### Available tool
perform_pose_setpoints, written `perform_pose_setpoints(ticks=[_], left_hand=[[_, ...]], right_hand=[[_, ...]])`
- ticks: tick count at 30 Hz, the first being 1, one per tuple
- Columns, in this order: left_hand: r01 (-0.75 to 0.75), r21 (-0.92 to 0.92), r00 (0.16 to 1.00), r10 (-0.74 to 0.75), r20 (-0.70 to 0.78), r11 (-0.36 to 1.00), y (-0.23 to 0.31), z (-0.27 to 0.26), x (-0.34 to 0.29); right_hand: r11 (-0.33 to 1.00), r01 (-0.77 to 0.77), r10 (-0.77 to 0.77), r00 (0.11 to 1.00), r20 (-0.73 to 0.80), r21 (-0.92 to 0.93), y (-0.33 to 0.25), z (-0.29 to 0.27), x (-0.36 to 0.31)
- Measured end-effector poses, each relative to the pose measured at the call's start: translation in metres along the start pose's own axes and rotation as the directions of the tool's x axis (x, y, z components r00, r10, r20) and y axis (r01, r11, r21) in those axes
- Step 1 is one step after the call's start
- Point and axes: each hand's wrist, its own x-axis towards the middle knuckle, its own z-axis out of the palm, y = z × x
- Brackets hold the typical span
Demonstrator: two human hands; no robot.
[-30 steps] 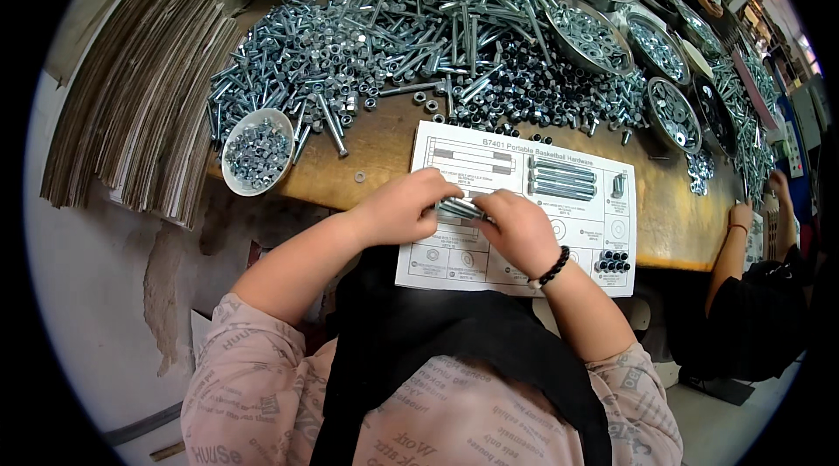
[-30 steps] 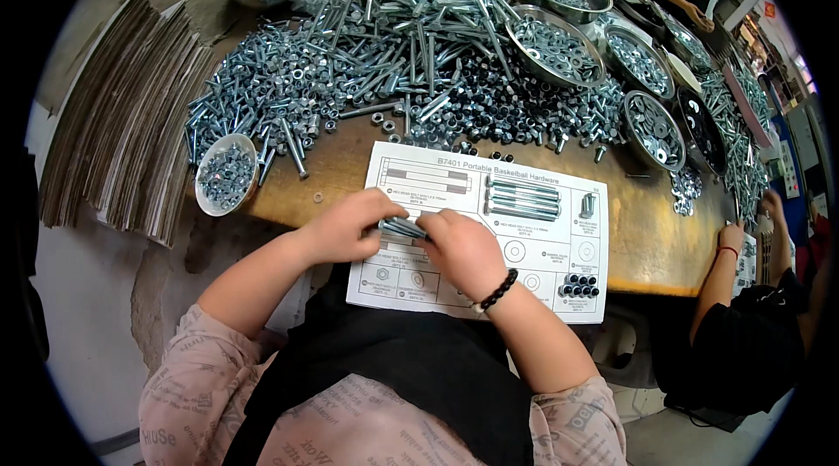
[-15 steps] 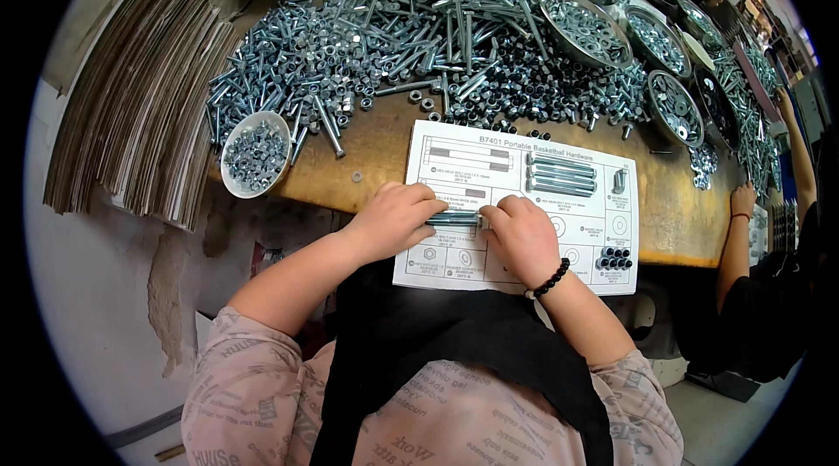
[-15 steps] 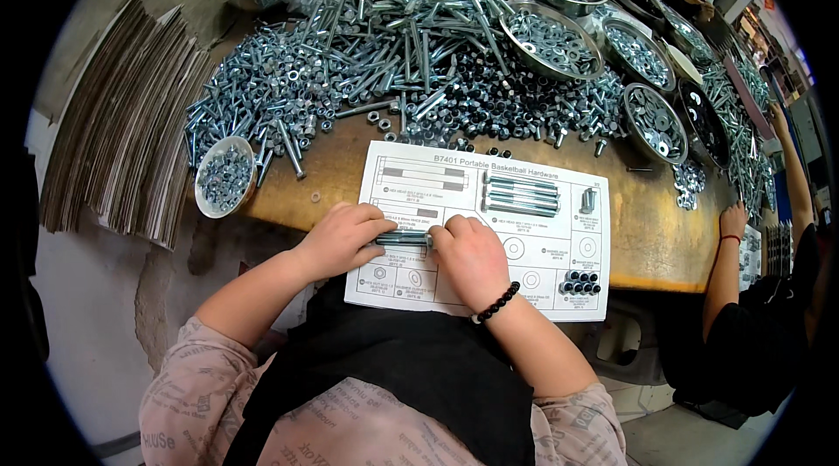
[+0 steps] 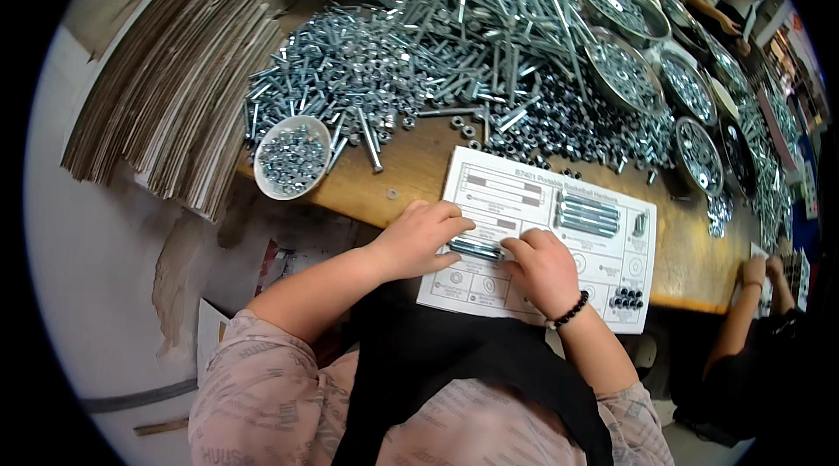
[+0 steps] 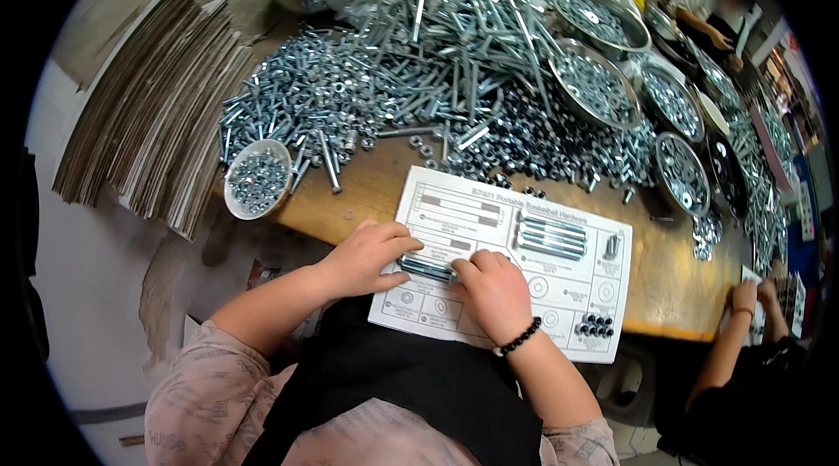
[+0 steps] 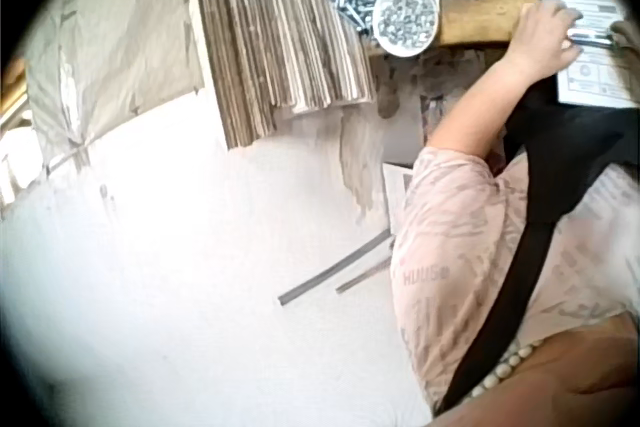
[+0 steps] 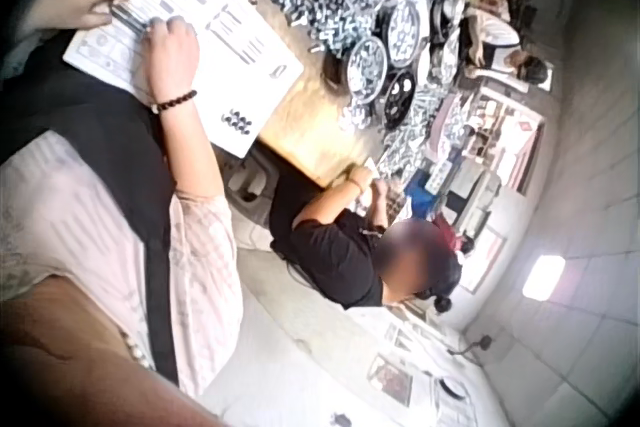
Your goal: The person sorts metal fasteners, including bolts, nuts, and washers, from a large pile on a table. They place the sorted items onto a printed instruction sheet that has designated areas for each type of hardware. The person repeatedly picks up fasteners and arranges them on the sheet.
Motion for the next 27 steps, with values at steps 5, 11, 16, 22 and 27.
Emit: perform_pose_setpoints(ticks=[5, 11, 16, 22, 27], left_hand=[[0.257, 0.028, 0.950, -0.247, -0.191, 0.966, -0.018, -0.055, -0.018], [0.596, 0.449, 0.797, -0.426, -0.428, 0.665, -0.089, -0.126, -0.056], [0.688, 0.542, 0.707, -0.613, -0.353, 0.482, -0.107, -0.123, -0.053], [0.712, 0.515, 0.683, -0.643, -0.347, 0.477, -0.111, -0.123, -0.047], [0.715, 0.465, 0.699, -0.548, -0.458, 0.523, -0.100, -0.104, -0.050]], right_hand=[[0.994, -0.030, 0.035, 0.998, -0.047, 0.103, 0.006, -0.016, 0.000], [0.975, -0.100, 0.115, 0.991, -0.064, 0.196, 0.017, -0.022, -0.006], [0.979, -0.065, 0.089, 0.989, -0.120, 0.191, 0.014, -0.022, -0.005], [0.975, -0.110, 0.131, 0.987, -0.098, 0.195, 0.018, -0.024, -0.011], [0.956, -0.163, 0.185, 0.980, -0.070, 0.244, 0.020, -0.022, -0.015]])
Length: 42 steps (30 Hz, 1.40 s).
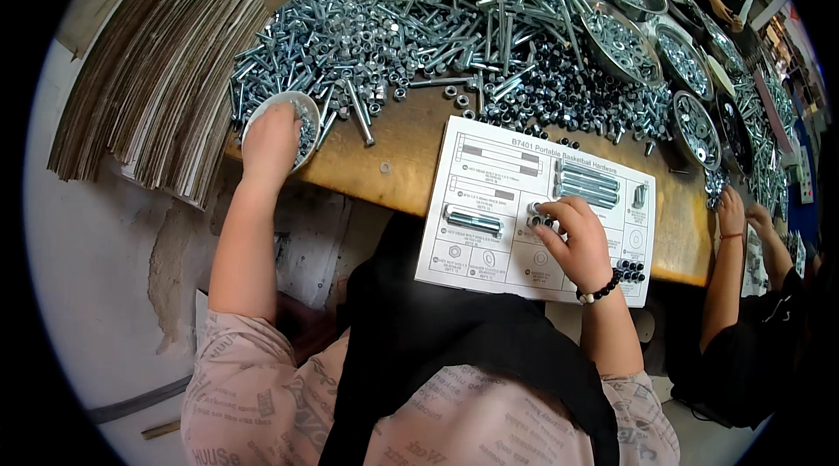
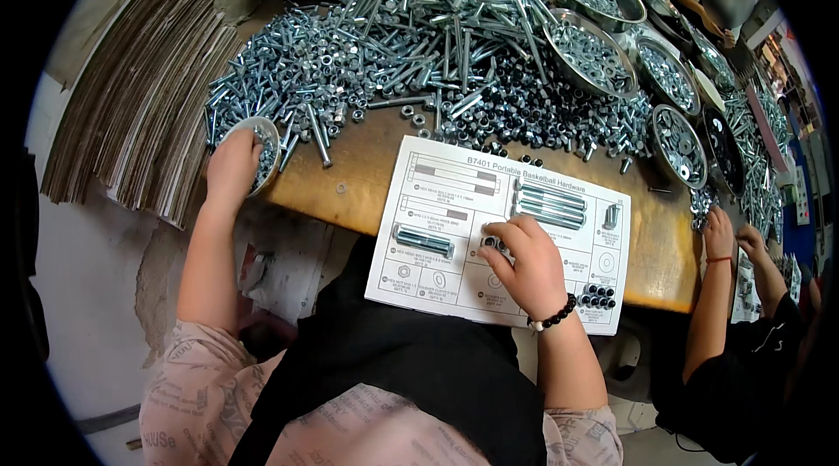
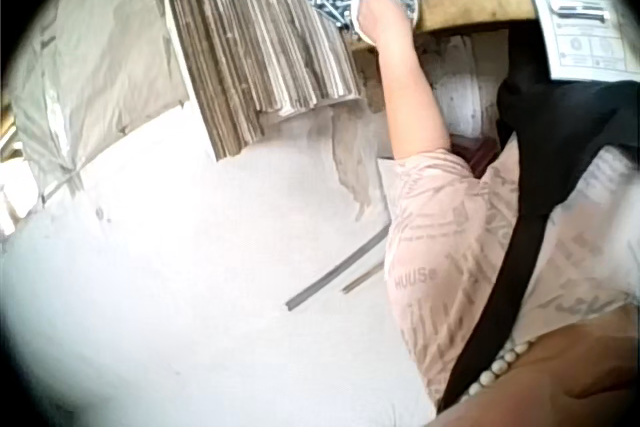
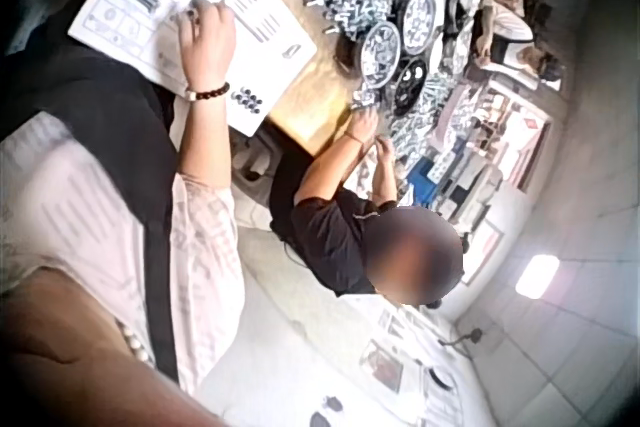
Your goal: The person sorts metal fasteners, including bolts, nuts, and washers, from a large pile on a table. They place the sorted items onto a printed instruction sheet that has designated areas for each type of hardware. The person repeatedly picks up fasteners and arranges them on the sheet.
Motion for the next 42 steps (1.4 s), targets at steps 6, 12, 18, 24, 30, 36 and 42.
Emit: perform_pose_setpoints(ticks=[6, 12, 18, 24, 30, 36, 42], left_hand=[[-0.040, 0.005, 0.995, 0.040, 0.086, 0.999, -0.011, 0.007, 0.005], [-0.016, 0.089, 0.989, 0.003, 0.147, 0.996, -0.005, 0.000, 0.007], [-0.030, 0.080, 0.993, 0.021, 0.117, 0.996, -0.001, 0.007, 0.014], [-0.045, -0.001, 0.997, 0.045, 0.056, 0.999, -0.017, 0.018, 0.016], [-0.102, -0.023, 0.994, 0.103, 0.030, 0.994, -0.045, 0.034, 0.016], [-0.060, -0.069, 0.997, 0.063, 0.047, 0.996, -0.029, 0.038, 0.026], [-0.071, -0.169, 0.997, 0.073, 0.006, 0.983, -0.020, 0.031, 0.028]], right_hand=[[1.000, 0.011, -0.011, 1.000, 0.018, 0.019, -0.003, -0.002, -0.001], [0.999, -0.031, 0.030, 0.999, 0.030, 0.041, 0.003, 0.000, -0.007], [0.999, 0.024, -0.024, 1.000, 0.003, 0.021, 0.014, -0.004, -0.012], [0.999, -0.044, 0.047, 0.992, -0.114, 0.026, 0.025, -0.030, -0.021], [0.935, -0.230, 0.339, 0.802, -0.492, 0.268, 0.074, -0.068, -0.050], [0.680, -0.154, 0.695, 0.446, -0.563, 0.717, 0.137, -0.101, -0.088], [0.647, -0.162, 0.724, 0.436, -0.535, 0.745, 0.145, -0.106, -0.098]])
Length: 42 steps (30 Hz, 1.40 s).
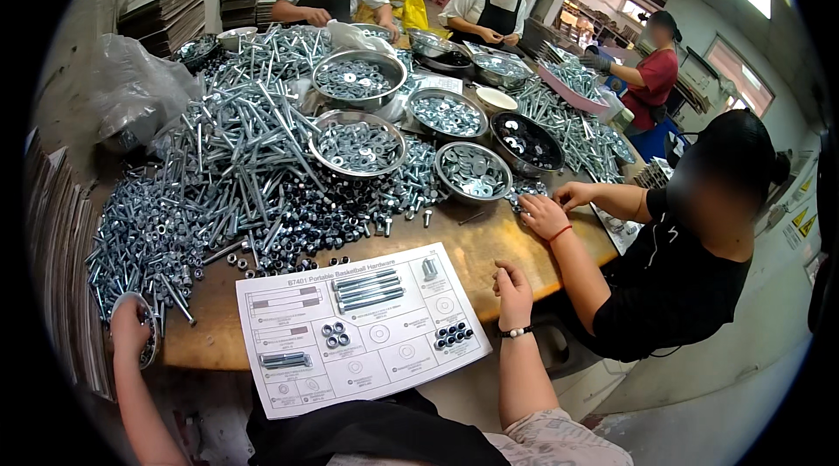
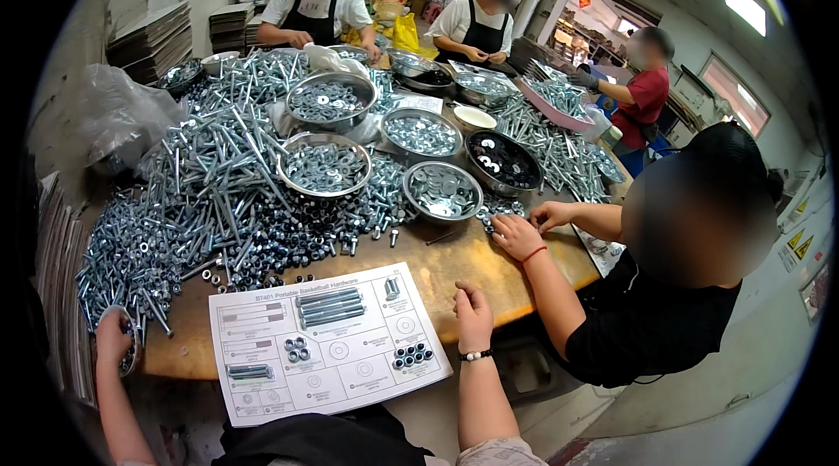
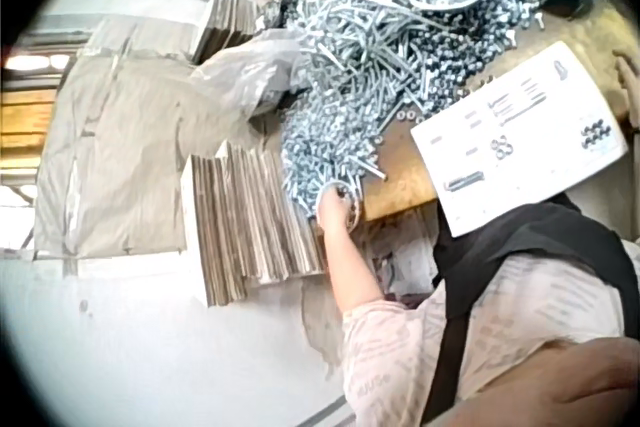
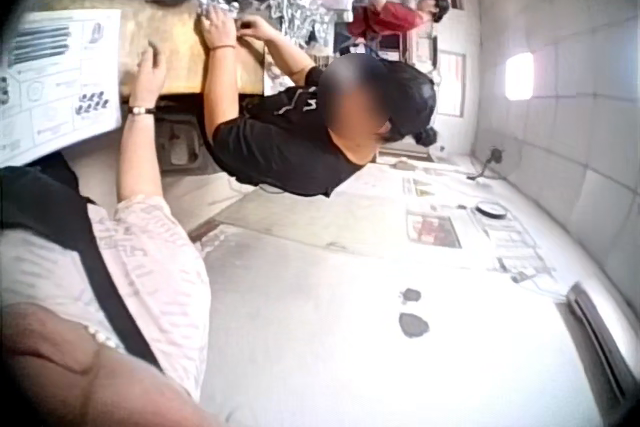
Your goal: The person sorts metal fasteners, including bolts, nuts, and washers, from a large pile on a table. They place the sorted items onto a printed instruction sheet that has designated areas for each type of hardware. The person repeatedly picks up fasteners and arranges them on the sheet.
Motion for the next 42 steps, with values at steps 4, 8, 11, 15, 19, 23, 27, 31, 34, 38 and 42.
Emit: perform_pose_setpoints(ticks=[4, 8, 11, 15, 19, 23, 27, 31, 34, 38, 42], left_hand=[[-0.044, -0.026, 0.993, 0.041, -0.113, 0.999, 0.015, -0.017, -0.017], [-0.212, -0.156, 0.973, 0.193, -0.130, 0.965, 0.071, -0.033, -0.031], [-0.349, -0.427, 0.934, 0.345, -0.091, 0.834, 0.126, -0.035, -0.055], [-0.313, -0.691, 0.852, 0.514, 0.100, 0.652, 0.164, -0.019, -0.096], [-0.440, -0.692, 0.768, 0.639, 0.039, 0.572, 0.174, 0.006, -0.122], [-0.466, -0.654, 0.743, 0.665, 0.077, 0.596, 0.166, 0.016, -0.124], [-0.465, -0.651, 0.718, 0.685, 0.119, 0.600, 0.168, 0.016, -0.122], [-0.434, -0.634, 0.709, 0.676, 0.198, 0.640, 0.170, 0.006, -0.121], [-0.396, -0.647, 0.810, 0.580, 0.088, 0.652, 0.164, 0.001, -0.117], [-0.253, -0.699, 0.917, 0.396, 0.046, 0.668, 0.157, 0.004, -0.098], [-0.265, -0.697, 0.957, 0.273, -0.104, 0.666, 0.152, 0.031, -0.072]], right_hand=[[1.000, 0.020, -0.019, 0.997, 0.081, -0.005, 0.004, 0.018, -0.003], [0.997, 0.046, -0.034, 0.982, 0.187, -0.059, -0.015, 0.049, -0.025], [0.998, 0.054, -0.062, 0.945, 0.321, 0.035, -0.022, 0.068, -0.049], [0.993, 0.114, -0.119, 0.834, 0.539, 0.043, -0.025, 0.089, -0.076], [0.997, 0.080, -0.064, 0.761, 0.646, 0.004, -0.032, 0.105, -0.088], [0.996, 0.082, -0.036, 0.744, 0.667, -0.037, -0.030, 0.107, -0.092], [0.996, 0.080, -0.035, 0.753, 0.657, -0.039, -0.031, 0.107, -0.093], [0.996, 0.083, -0.038, 0.791, 0.610, -0.045, -0.035, 0.103, -0.084], [0.996, 0.084, -0.050, 0.845, 0.533, -0.040, -0.035, 0.095, -0.071], [0.992, 0.121, -0.082, 0.859, 0.506, -0.045, -0.037, 0.081, -0.054], [0.946, 0.216, -0.058, 0.845, 0.531, -0.241, -0.039, 0.086, -0.028]])
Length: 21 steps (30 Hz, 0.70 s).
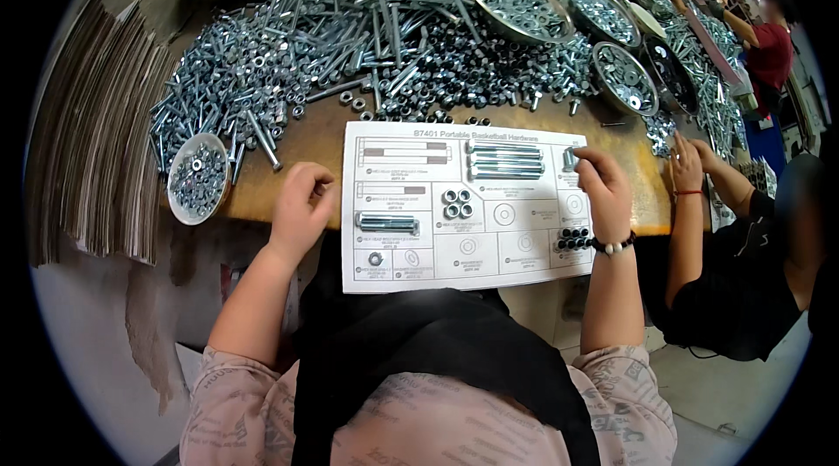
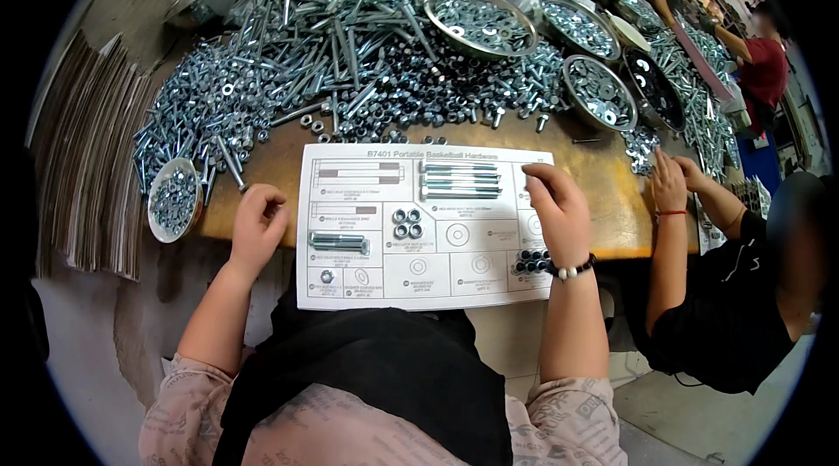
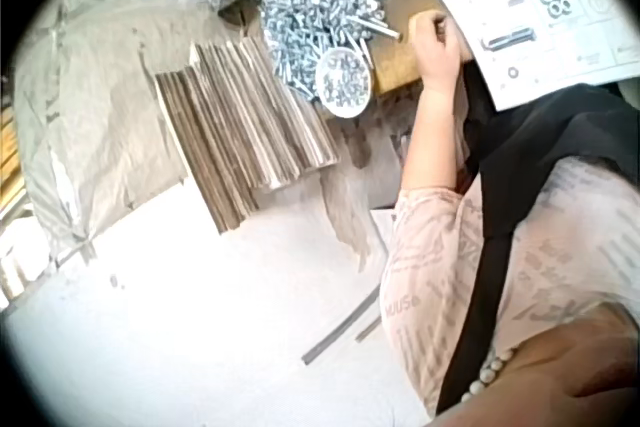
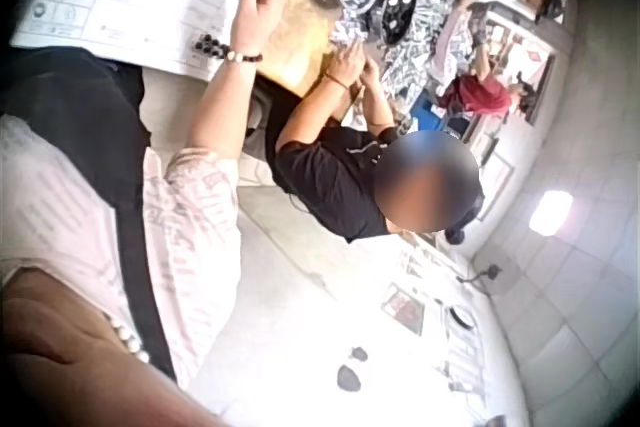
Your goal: The person sorts metal fasteners, including bolts, nuts, and washers, from a large pile on a table. They place the sorted items onto a printed instruction sheet that has designated areas for each type of hardware. The person repeatedly picks up fasteners and arranges them on the sheet.
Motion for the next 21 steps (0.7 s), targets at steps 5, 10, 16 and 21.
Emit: perform_pose_setpoints(ticks=[5, 10, 16, 21], left_hand=[[0.005, 0.066, 0.999, -0.001, -0.054, 0.998, -0.027, 0.016, 0.011], [-0.081, 0.120, 0.983, 0.099, -0.154, 0.989, -0.031, 0.020, 0.007], [-0.118, 0.145, 0.984, 0.135, -0.115, 0.982, -0.027, 0.023, 0.010], [-0.104, 0.148, 0.987, 0.120, -0.106, 0.984, -0.024, 0.023, 0.011]], right_hand=[[0.957, 0.065, -0.059, 0.998, 0.031, -0.283, 0.030, -0.031, 0.061], [0.740, 0.116, -0.199, 0.979, -0.050, -0.662, 0.042, -0.079, 0.133], [0.442, -0.122, -0.072, 0.983, -0.170, -0.889, 0.063, -0.121, 0.184], [0.356, -0.171, -0.031, 0.980, -0.195, -0.919, 0.063, -0.107, 0.216]])
